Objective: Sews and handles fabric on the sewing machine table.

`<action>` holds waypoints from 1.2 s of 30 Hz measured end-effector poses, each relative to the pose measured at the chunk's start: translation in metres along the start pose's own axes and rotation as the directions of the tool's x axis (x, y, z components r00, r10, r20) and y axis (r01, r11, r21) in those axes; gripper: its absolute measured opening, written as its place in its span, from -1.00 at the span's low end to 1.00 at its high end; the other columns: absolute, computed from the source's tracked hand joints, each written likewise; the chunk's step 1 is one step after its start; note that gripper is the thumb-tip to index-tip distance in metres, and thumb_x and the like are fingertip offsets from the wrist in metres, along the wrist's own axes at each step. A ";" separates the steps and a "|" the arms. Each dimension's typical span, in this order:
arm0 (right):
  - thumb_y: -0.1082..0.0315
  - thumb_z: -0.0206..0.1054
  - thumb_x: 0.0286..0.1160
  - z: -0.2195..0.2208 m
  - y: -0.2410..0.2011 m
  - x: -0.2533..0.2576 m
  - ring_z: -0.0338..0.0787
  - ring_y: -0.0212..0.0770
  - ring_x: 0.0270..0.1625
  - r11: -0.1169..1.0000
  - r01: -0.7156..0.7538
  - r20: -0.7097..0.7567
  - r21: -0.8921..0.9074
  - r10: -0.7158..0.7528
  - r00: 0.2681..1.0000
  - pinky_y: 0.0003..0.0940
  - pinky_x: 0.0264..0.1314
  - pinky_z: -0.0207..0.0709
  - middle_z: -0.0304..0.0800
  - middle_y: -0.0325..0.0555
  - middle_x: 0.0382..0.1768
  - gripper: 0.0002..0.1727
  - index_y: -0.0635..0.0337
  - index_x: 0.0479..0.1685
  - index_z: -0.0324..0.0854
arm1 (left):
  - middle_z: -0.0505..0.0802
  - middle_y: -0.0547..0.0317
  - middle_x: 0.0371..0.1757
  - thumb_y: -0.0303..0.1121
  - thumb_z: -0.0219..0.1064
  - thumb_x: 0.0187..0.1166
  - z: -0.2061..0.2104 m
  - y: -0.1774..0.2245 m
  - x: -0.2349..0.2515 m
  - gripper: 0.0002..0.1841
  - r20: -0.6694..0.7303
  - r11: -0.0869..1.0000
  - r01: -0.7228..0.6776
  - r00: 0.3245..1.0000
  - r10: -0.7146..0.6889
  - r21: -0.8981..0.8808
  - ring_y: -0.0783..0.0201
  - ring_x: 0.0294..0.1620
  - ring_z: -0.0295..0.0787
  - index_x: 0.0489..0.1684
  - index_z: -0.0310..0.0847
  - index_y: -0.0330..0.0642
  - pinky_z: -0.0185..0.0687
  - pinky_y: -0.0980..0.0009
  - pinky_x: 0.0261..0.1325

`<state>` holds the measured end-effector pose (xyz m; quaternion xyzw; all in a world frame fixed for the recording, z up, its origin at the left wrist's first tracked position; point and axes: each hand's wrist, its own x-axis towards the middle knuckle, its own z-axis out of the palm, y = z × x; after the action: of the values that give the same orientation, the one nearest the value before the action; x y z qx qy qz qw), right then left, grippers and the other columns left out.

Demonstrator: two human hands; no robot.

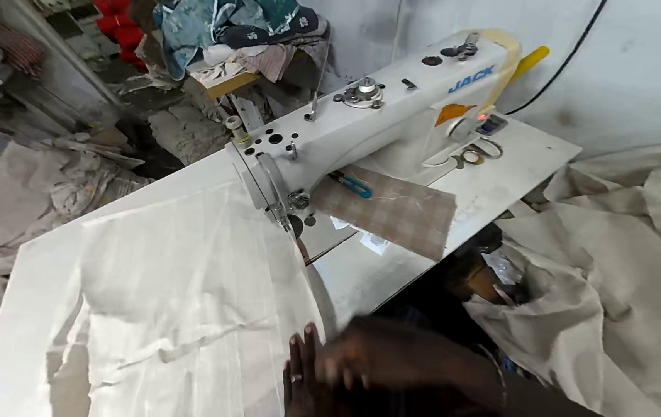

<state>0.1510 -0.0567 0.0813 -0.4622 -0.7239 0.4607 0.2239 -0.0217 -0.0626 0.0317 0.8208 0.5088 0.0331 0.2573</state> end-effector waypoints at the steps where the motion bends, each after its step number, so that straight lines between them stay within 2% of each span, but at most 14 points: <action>1: 0.42 0.10 0.77 -0.018 0.007 0.013 0.86 0.13 -0.11 0.989 -0.146 -0.108 -0.001 0.145 0.983 0.05 0.09 0.69 0.84 0.28 -0.10 -0.68 0.44 0.15 0.73 | 0.33 -0.35 0.76 -0.47 0.34 0.36 0.000 -0.003 -0.007 -0.27 0.003 1.000 0.015 1.000 -0.015 -0.002 -0.42 0.77 0.19 0.63 0.30 -0.60 0.04 -0.22 0.76; 3: 0.36 0.14 0.76 -0.025 0.033 0.048 0.80 0.14 0.10 0.955 -0.297 -0.321 -0.003 0.280 0.905 -0.03 0.30 0.58 0.79 0.30 0.10 -0.63 0.44 0.31 0.66 | 0.32 -0.39 0.76 -0.59 0.27 0.36 0.001 -0.009 -0.012 -0.31 0.011 1.000 -0.019 1.000 0.019 -0.008 -0.40 0.77 0.22 0.61 0.29 -0.64 0.07 -0.17 0.77; 6: 0.23 0.29 0.70 -0.020 0.052 0.098 0.77 0.17 0.16 0.917 -0.386 -0.460 -0.102 0.301 0.835 -0.02 0.27 0.61 0.65 0.33 0.26 -0.51 0.48 0.40 0.54 | 0.45 -0.63 0.60 -0.66 0.23 0.38 0.008 0.009 -0.015 -0.39 -0.055 0.992 -0.123 0.991 0.121 -0.035 -0.47 0.62 0.44 0.49 0.33 -0.80 0.30 -0.13 0.67; 8: 0.41 0.28 0.64 -0.015 0.061 0.126 0.82 0.19 0.09 0.869 -0.413 -0.614 -0.272 0.174 0.770 -0.04 0.09 0.71 0.62 0.38 0.29 -0.63 0.56 0.27 0.59 | 0.54 -0.68 0.49 -0.63 0.25 0.37 0.013 0.030 -0.015 -0.52 -0.086 0.982 -0.184 0.978 0.188 0.051 -0.52 0.53 0.53 0.27 0.52 -0.83 0.39 -0.16 0.59; 9: 0.53 0.28 0.56 -0.016 0.068 0.138 0.85 0.20 0.03 0.847 -0.418 -0.688 -0.329 0.088 0.721 -0.05 -0.02 0.75 0.67 0.39 0.20 -0.70 0.59 0.15 0.64 | 0.55 -0.69 0.48 -0.62 0.25 0.37 0.015 0.039 -0.012 -0.54 -0.077 0.978 -0.192 0.977 0.199 0.088 -0.53 0.52 0.53 0.23 0.56 -0.83 0.39 -0.17 0.58; 11: 0.61 0.24 0.56 -0.022 0.075 0.146 0.83 0.23 0.07 0.835 -0.422 -0.699 -0.353 0.065 0.712 -0.02 0.05 0.73 0.70 0.39 0.16 -0.74 0.61 0.11 0.66 | 0.54 -0.71 0.48 -0.54 0.29 0.37 0.021 0.049 -0.007 -0.52 -0.071 0.972 -0.184 0.978 0.195 0.144 -0.52 0.51 0.54 0.23 0.57 -0.81 0.41 -0.16 0.56; 13: 0.61 0.25 0.54 -0.020 0.080 0.134 0.85 0.21 0.09 0.833 -0.387 -0.651 -0.395 0.043 0.758 -0.05 0.11 0.73 0.73 0.36 0.22 -0.77 0.59 0.05 0.70 | 0.53 -0.71 0.49 -0.46 0.33 0.38 0.025 0.049 -0.002 -0.45 -0.074 0.971 -0.176 0.979 0.190 0.164 -0.51 0.52 0.53 0.28 0.53 -0.81 0.40 -0.15 0.57; 14: 0.60 0.26 0.53 -0.015 0.078 0.122 0.84 0.20 0.05 0.850 -0.361 -0.629 -0.383 0.046 0.776 -0.05 0.10 0.72 0.74 0.34 0.12 -0.76 0.57 0.05 0.71 | 0.53 -0.70 0.50 -0.45 0.34 0.39 0.025 0.047 0.000 -0.42 -0.073 0.972 -0.172 0.980 0.186 0.157 -0.50 0.54 0.52 0.32 0.50 -0.81 0.38 -0.15 0.58; 18: 0.63 0.28 0.34 0.020 0.076 0.080 0.88 0.07 -0.30 0.884 -0.296 -0.713 -0.363 -0.059 0.699 -0.18 -0.22 0.79 0.81 0.24 -0.18 -0.73 0.51 -0.03 0.80 | 0.59 -0.63 0.47 -0.59 0.29 0.34 0.020 0.040 0.018 -0.50 -0.109 0.977 -0.175 0.976 0.188 0.119 -0.46 0.55 0.53 0.27 0.56 -0.79 0.39 -0.13 0.59; 20: 0.64 0.30 0.31 0.019 0.075 0.080 0.87 0.05 -0.33 0.883 -0.293 -0.722 -0.366 -0.071 0.688 -0.19 -0.25 0.78 0.82 0.23 -0.21 -0.73 0.51 -0.05 0.81 | 0.65 -0.58 0.43 -0.61 0.27 0.33 0.016 0.039 0.030 -0.57 -0.114 0.969 -0.189 0.972 0.207 0.157 -0.42 0.54 0.56 0.17 0.66 -0.73 0.41 -0.10 0.59; 22: 0.64 0.32 0.29 0.012 0.081 0.088 0.84 0.04 -0.38 0.885 -0.278 -0.715 -0.373 -0.083 0.695 -0.17 -0.30 0.75 0.79 0.21 -0.27 -0.77 0.49 -0.11 0.81 | 0.65 -0.54 0.44 -0.60 0.28 0.32 0.013 0.039 0.038 -0.56 -0.115 0.967 -0.184 0.972 0.206 0.176 -0.37 0.56 0.56 0.19 0.67 -0.70 0.40 -0.07 0.60; 27: 0.64 0.31 0.27 0.016 0.082 0.084 0.87 0.04 -0.32 0.897 -0.267 -0.734 -0.352 -0.088 0.673 -0.17 -0.25 0.78 0.82 0.22 -0.19 -0.73 0.48 -0.07 0.82 | 0.69 -0.53 0.41 -0.57 0.27 0.36 0.004 0.042 0.048 -0.59 -0.080 0.967 -0.177 0.978 0.194 0.182 -0.35 0.57 0.55 0.15 0.70 -0.68 0.38 -0.09 0.62; 32: 0.65 0.35 0.24 0.011 0.088 0.091 0.82 0.00 -0.43 0.887 -0.241 -0.721 -0.395 -0.136 0.680 -0.22 -0.34 0.75 0.77 0.19 -0.29 -0.76 0.48 -0.11 0.82 | 0.70 -0.58 0.35 -0.56 0.31 0.31 0.015 0.043 0.044 -0.57 -0.149 0.953 -0.177 0.965 0.217 0.245 -0.39 0.49 0.62 0.13 0.70 -0.70 0.46 -0.10 0.54; 36: 0.65 0.33 0.19 0.019 0.087 0.085 0.85 -0.02 -0.41 0.890 -0.236 -0.754 -0.390 -0.161 0.637 -0.25 -0.34 0.77 0.81 0.18 -0.27 -0.73 0.48 -0.13 0.83 | 0.72 -0.57 0.33 -0.53 0.31 0.34 0.006 0.044 0.046 -0.65 -0.066 0.951 -0.198 0.974 0.219 0.238 -0.41 0.53 0.57 0.01 0.78 -0.63 0.42 -0.14 0.57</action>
<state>0.1363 0.0221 -0.0123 -0.6678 -0.6352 0.0415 0.3857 0.0378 -0.0412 0.0367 0.8919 0.4309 0.0384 0.1321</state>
